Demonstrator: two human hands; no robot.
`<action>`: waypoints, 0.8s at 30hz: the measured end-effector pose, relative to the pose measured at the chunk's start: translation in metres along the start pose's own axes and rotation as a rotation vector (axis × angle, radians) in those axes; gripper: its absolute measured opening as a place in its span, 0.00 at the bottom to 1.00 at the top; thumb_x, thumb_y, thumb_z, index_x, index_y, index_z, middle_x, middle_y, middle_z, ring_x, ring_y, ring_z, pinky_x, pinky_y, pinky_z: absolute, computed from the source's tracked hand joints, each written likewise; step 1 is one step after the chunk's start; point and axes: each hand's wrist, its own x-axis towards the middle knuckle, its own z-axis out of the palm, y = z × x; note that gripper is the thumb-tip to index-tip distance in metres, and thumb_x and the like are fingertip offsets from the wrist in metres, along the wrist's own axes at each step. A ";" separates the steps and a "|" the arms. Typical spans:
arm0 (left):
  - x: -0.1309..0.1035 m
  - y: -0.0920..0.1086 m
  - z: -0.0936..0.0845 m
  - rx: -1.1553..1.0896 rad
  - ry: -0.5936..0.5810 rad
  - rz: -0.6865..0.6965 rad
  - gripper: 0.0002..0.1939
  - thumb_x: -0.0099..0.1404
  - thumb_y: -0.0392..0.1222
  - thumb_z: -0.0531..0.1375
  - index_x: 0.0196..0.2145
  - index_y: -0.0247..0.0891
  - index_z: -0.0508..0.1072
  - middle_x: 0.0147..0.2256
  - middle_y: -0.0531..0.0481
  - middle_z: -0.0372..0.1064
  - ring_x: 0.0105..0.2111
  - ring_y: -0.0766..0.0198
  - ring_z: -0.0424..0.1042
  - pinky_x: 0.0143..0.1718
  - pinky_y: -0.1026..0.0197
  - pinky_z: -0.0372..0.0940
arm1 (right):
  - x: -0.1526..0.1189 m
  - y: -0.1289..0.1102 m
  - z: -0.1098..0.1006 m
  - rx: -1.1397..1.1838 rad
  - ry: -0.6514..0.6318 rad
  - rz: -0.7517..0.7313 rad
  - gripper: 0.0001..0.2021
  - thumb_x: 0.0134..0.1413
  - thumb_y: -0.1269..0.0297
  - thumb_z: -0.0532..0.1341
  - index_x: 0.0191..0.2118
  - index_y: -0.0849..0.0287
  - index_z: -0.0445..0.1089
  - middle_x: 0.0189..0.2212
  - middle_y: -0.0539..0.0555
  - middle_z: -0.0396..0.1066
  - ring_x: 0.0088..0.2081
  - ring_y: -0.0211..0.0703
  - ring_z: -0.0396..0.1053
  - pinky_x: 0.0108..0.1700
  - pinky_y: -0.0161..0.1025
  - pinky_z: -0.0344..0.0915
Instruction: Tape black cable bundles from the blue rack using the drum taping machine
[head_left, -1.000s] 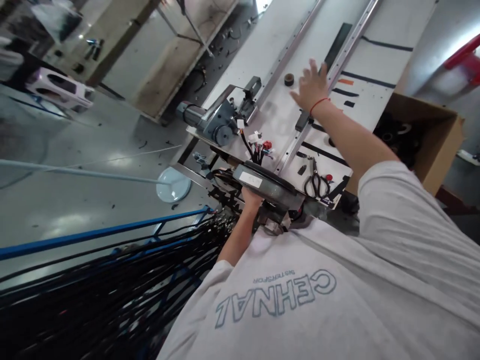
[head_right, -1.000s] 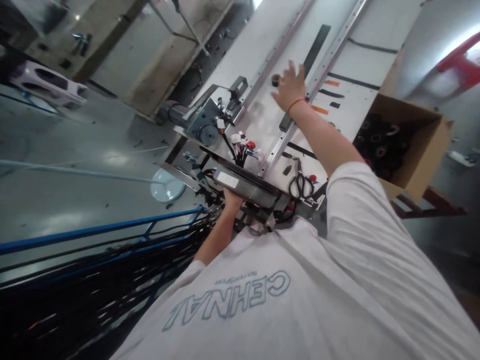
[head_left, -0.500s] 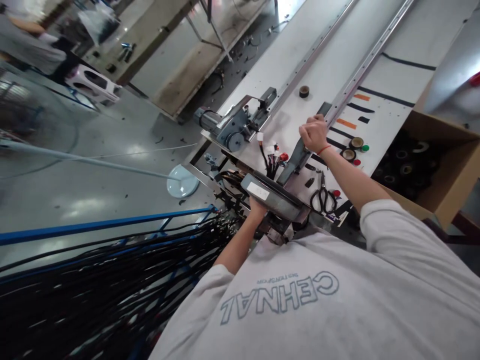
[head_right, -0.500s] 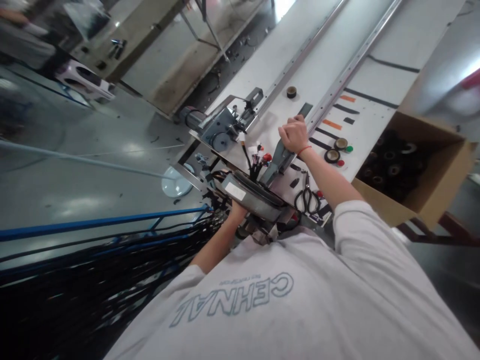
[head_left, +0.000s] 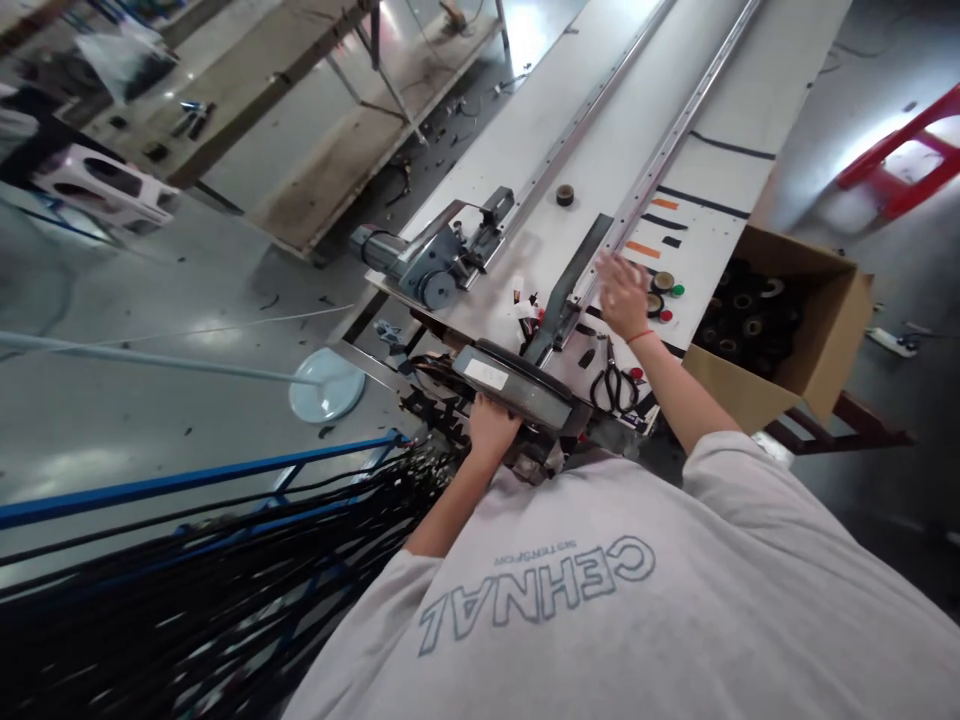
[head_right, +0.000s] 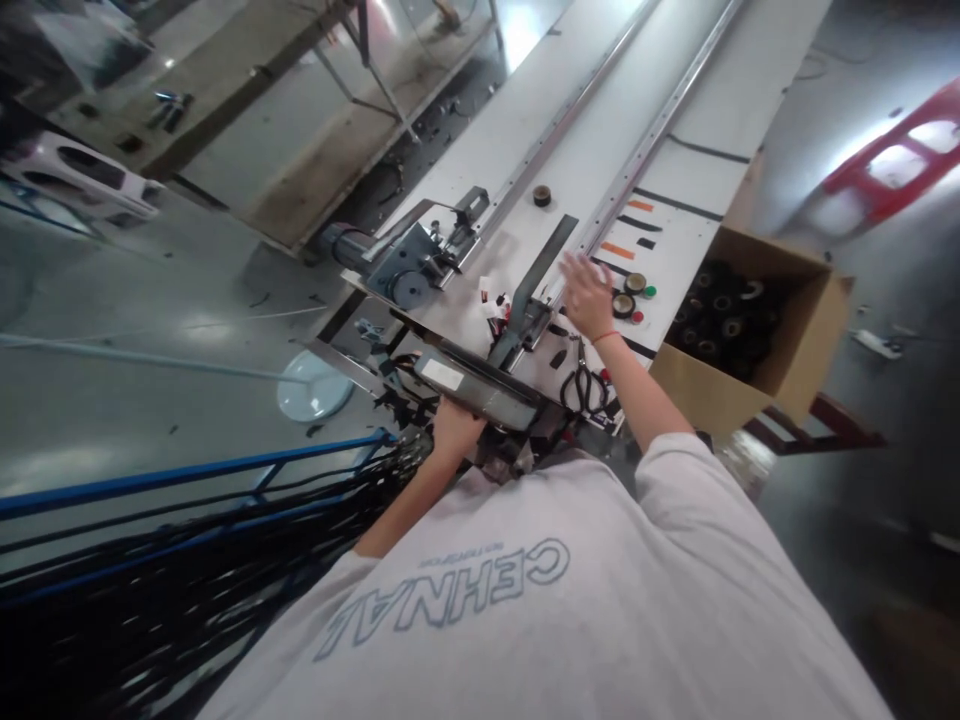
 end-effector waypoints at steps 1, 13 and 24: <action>-0.012 -0.010 -0.007 0.044 0.016 0.001 0.21 0.56 0.46 0.65 0.46 0.34 0.72 0.52 0.31 0.72 0.58 0.41 0.67 0.60 0.43 0.62 | -0.008 0.020 -0.007 -0.075 -0.004 0.141 0.24 0.67 0.62 0.43 0.61 0.57 0.67 0.63 0.63 0.63 0.68 0.56 0.53 0.65 0.62 0.45; -0.099 -0.091 -0.004 0.036 -0.157 -0.476 0.14 0.68 0.46 0.50 0.26 0.42 0.66 0.30 0.45 0.74 0.37 0.53 0.75 0.39 0.57 0.66 | -0.020 0.095 -0.017 -0.335 -0.247 0.653 0.21 0.63 0.65 0.50 0.57 0.66 0.67 0.47 0.72 0.74 0.50 0.61 0.72 0.53 0.53 0.60; -0.150 -0.105 -0.151 0.594 0.251 -0.384 0.14 0.64 0.52 0.55 0.26 0.42 0.69 0.25 0.47 0.70 0.29 0.56 0.70 0.30 0.62 0.54 | -0.020 0.095 -0.017 -0.330 -0.242 0.703 0.25 0.58 0.68 0.53 0.62 0.63 0.64 0.49 0.69 0.74 0.50 0.58 0.72 0.50 0.50 0.63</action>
